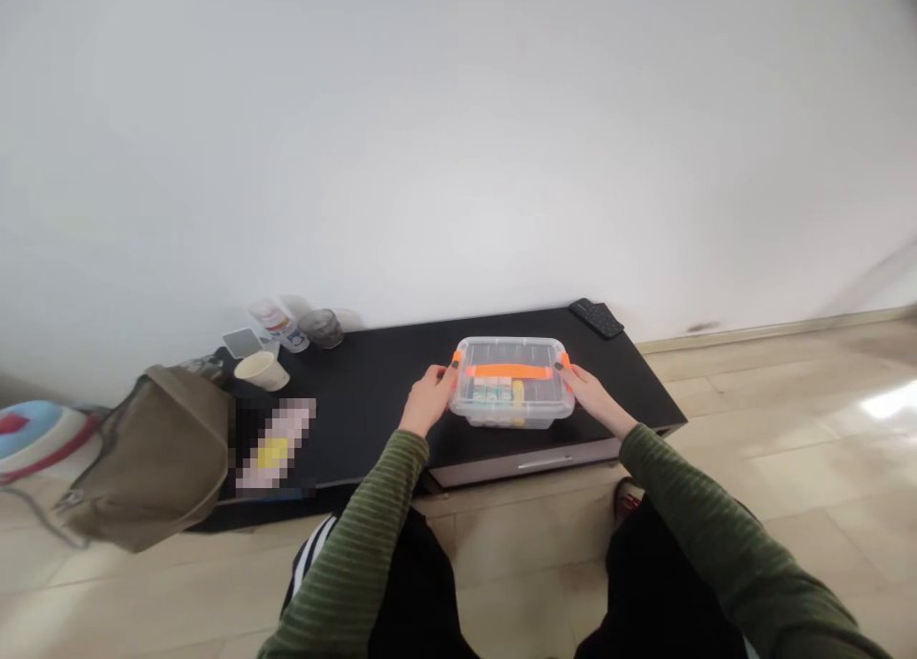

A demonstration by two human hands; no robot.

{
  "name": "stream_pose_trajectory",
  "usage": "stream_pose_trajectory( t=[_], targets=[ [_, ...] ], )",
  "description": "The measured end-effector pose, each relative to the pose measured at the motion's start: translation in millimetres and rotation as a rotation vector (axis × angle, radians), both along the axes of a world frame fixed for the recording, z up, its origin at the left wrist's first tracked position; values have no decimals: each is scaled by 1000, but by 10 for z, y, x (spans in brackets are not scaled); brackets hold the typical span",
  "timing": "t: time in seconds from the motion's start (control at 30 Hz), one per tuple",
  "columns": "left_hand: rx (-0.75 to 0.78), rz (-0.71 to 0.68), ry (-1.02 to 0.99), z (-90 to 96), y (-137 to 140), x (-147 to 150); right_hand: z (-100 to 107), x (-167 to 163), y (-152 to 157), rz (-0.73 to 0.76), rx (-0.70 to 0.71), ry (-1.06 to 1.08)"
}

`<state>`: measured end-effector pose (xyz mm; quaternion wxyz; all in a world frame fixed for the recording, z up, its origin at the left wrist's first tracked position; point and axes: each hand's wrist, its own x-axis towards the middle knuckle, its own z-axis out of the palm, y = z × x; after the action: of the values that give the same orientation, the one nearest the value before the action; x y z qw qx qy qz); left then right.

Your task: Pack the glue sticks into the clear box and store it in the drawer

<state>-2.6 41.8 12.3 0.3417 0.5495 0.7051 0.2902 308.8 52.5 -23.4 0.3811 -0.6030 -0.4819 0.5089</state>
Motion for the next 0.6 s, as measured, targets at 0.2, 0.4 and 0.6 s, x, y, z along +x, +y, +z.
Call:
stream_pose_trajectory(
  t=[0.2, 0.4, 0.6],
  targets=[
    [70, -150, 295, -3, 85, 65, -145, 16, 85, 81, -32, 86],
    [36, -218, 430, 75, 61, 63, -215, 68, 128, 155, -39, 178],
    [63, -195, 326, 25, 42, 14, -246, 22, 181, -15, -184, 343]
  ],
)
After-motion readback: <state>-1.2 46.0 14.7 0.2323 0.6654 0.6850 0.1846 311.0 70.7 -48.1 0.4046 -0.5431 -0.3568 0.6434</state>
